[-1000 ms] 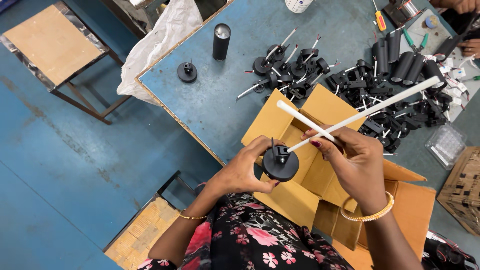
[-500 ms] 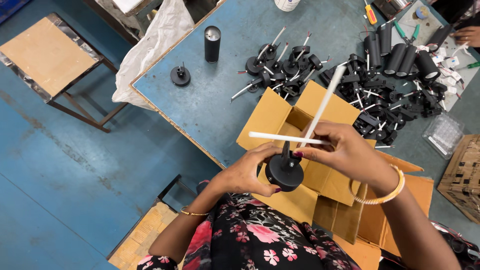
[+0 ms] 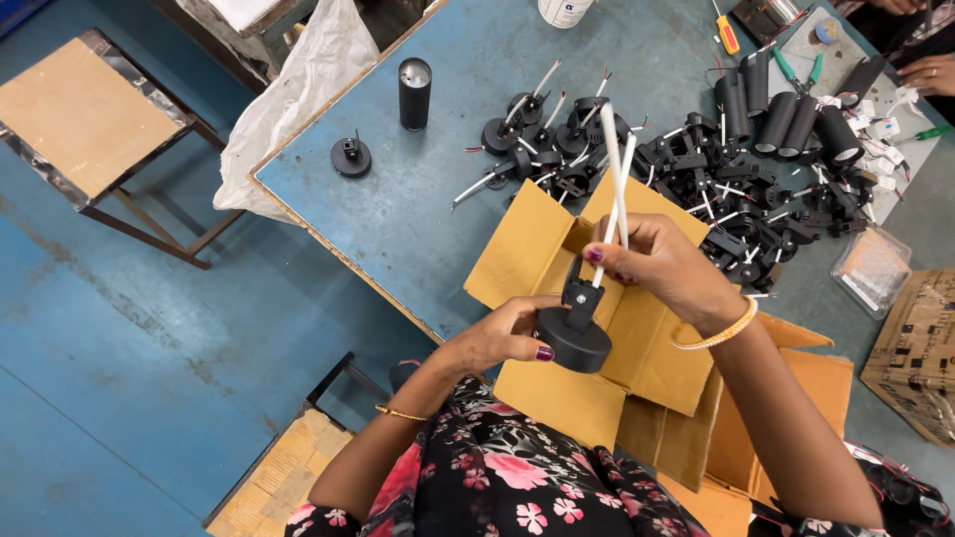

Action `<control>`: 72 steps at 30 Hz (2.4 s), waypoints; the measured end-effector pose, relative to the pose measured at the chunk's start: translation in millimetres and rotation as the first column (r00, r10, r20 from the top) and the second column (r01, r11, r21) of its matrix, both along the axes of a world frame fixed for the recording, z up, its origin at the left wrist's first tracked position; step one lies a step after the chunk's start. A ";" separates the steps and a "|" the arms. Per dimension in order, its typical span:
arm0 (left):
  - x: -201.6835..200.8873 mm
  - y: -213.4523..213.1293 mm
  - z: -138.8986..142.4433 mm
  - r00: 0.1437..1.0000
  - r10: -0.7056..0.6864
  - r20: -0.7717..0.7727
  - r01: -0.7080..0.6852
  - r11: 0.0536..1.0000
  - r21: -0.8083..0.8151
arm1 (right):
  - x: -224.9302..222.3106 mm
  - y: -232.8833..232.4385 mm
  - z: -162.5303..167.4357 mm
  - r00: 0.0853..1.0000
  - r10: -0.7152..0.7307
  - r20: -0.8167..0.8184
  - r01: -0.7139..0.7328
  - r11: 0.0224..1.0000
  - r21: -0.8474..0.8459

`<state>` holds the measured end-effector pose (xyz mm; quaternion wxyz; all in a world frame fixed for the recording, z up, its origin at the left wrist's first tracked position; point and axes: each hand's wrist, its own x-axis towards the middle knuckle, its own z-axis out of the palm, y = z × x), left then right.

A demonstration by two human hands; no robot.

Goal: The person assembles small electronic components by inserting white plastic rods into black cylindrical parts and cutting the rods to length with scissors. They handle multiple units one at a time, placing finished items on the table and retrieving new parts from a cardboard box.

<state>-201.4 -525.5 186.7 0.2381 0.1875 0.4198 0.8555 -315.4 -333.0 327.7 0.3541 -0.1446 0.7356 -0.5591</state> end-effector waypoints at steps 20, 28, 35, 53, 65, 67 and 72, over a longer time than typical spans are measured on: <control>-13.5 1.5 -9.4 0.985 -0.069 0.158 0.027 0.966 0.258 | -18.8 13.3 9.7 0.995 0.098 -0.028 -0.099 0.993 -0.068; -5.3 12.4 -4.7 0.966 -0.107 0.234 0.003 0.914 0.407 | -22.1 7.2 -13.8 0.993 0.076 0.089 -0.066 0.991 -0.113; -47.2 -34.2 -75.5 0.953 0.301 -0.029 -0.303 0.950 -0.082 | -16.5 -0.5 -23.2 0.984 -0.168 -0.051 0.167 0.986 -0.019; -144.2 -124.5 -197.8 0.161 0.740 -0.654 -0.744 -0.344 -0.572 | -19.4 30.9 -56.0 0.903 -0.430 -0.001 0.430 0.903 -0.023; -177.4 -229.5 -182.1 0.238 0.735 -0.635 -0.541 -0.442 -0.715 | 11.1 97.0 -39.5 0.893 -0.444 -0.076 0.446 0.895 0.008; -171.4 -229.2 -184.9 0.156 0.711 -0.685 -0.667 -0.436 -0.604 | 16.7 100.2 -32.2 0.901 -0.425 -0.090 0.430 0.902 0.044; -140.5 -182.2 -136.3 0.175 0.887 -0.427 -0.819 -0.110 -0.563 | 26.3 91.1 -9.6 0.886 -0.443 -0.138 0.451 0.892 0.033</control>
